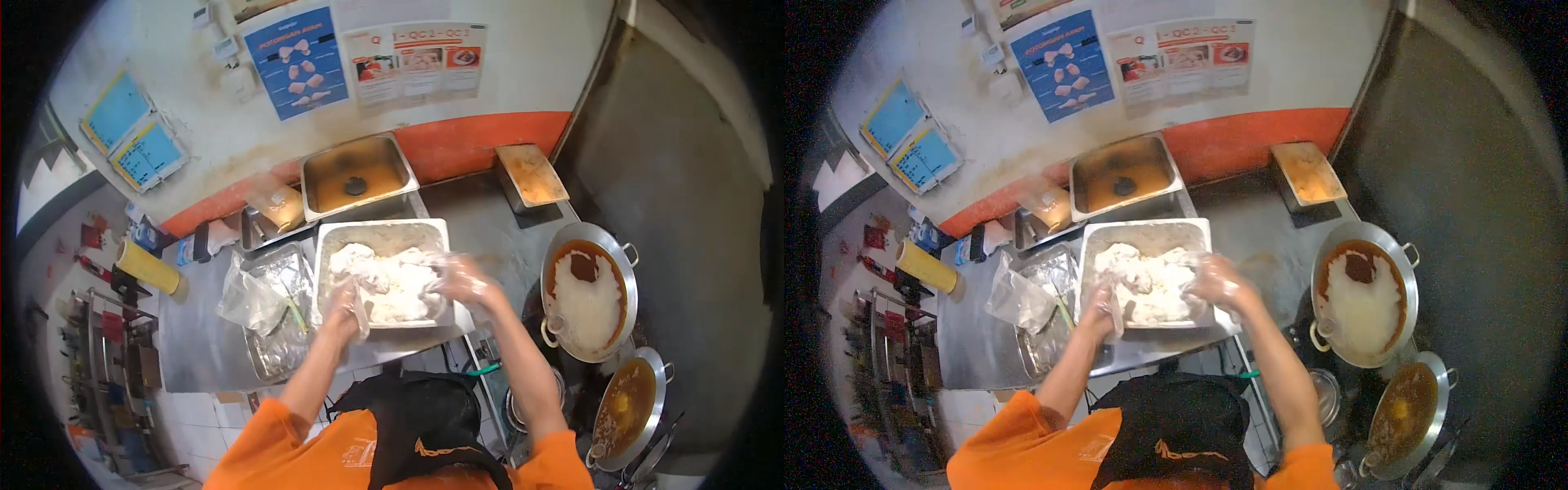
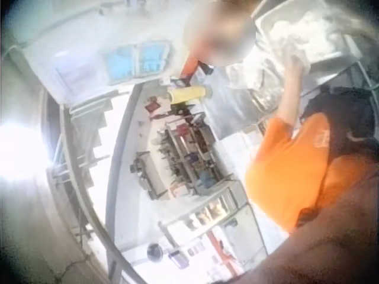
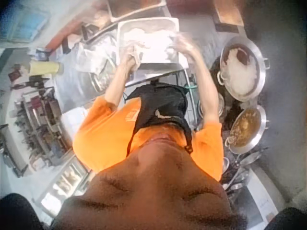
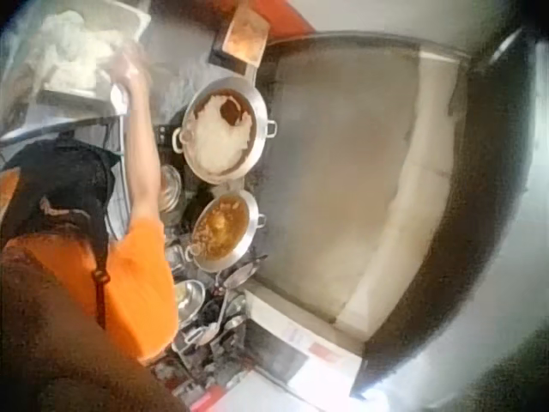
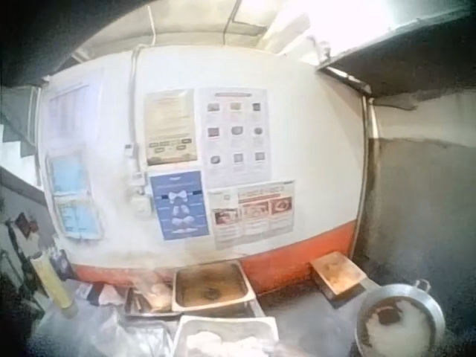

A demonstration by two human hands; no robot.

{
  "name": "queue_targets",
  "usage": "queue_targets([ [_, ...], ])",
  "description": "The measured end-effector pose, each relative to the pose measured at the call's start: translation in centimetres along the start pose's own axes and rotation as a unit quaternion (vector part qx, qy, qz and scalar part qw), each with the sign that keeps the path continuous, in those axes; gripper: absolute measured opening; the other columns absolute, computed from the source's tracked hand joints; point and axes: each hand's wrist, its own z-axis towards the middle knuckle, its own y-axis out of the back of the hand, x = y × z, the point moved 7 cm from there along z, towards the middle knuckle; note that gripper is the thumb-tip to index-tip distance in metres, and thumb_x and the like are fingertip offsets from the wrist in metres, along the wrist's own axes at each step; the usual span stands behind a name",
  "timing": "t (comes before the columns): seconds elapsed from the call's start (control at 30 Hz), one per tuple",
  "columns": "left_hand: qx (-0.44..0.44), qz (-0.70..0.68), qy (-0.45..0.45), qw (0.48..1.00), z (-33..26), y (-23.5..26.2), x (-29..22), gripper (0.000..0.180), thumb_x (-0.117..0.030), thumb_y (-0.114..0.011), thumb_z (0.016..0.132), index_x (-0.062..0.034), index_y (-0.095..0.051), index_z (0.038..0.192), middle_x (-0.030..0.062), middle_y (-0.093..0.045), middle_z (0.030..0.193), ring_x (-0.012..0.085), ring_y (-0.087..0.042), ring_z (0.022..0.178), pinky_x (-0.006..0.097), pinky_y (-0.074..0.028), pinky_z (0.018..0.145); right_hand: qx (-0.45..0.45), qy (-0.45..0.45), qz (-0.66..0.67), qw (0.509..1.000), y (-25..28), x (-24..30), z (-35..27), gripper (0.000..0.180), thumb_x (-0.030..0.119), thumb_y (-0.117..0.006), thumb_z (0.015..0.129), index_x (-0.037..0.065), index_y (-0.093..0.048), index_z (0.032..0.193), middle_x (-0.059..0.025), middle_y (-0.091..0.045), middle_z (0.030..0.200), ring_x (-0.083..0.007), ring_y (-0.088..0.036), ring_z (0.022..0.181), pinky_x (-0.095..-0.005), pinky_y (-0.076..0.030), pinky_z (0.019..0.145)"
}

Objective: The person coats chicken pieces in flour by hand in a metal tray and then places them into deep fryers.

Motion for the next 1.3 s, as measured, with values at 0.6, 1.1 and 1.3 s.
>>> queue_targets([
  [0.6,-0.197,0.448,0.08,0.868,5.4,3.7,-1.3,0.062,-0.056,-0.048,0.09,0.0015,-0.069,0.097,0.0244,-0.068,0.096,0.0393,-0.066,0.088,0.047,-0.048,0.075,0.017,-0.149,0.274,0.95,-15.6,-6.5,16.4,0.058,0.021,-0.071,0.074,0.001,-0.053,0.126,-0.0152,-0.064,0.114,-0.0285,-0.06,0.106,-0.0359,-0.047,0.092],
  [1.1,-0.13,-0.142,0.141,0.971,7.0,7.7,3.2,0.058,-0.045,-0.056,0.093,-0.0032,-0.05,0.132,0.007,-0.061,0.111,0.0189,-0.058,0.103,0.035,-0.048,0.09,0.154,-0.242,0.059,0.956,-9.3,-0.4,15.5,0.074,0.051,-0.073,0.076,-0.001,-0.055,0.125,-0.0205,-0.066,0.096,-0.0258,-0.062,0.095,-0.036,-0.049,0.091],
  [1.3,-0.174,0.016,0.081,0.981,12.3,11.8,7.6,0.063,-0.053,-0.05,0.093,-0.0033,-0.052,0.132,0.0089,-0.063,0.112,0.0183,-0.061,0.096,0.031,-0.05,0.085,0.178,-0.167,0.282,0.928,-15.5,-1.1,17.3,0.073,0.035,-0.084,0.07,-0.001,-0.055,0.127,-0.0128,-0.067,0.109,-0.0207,-0.062,0.095,-0.032,-0.05,0.087],
])
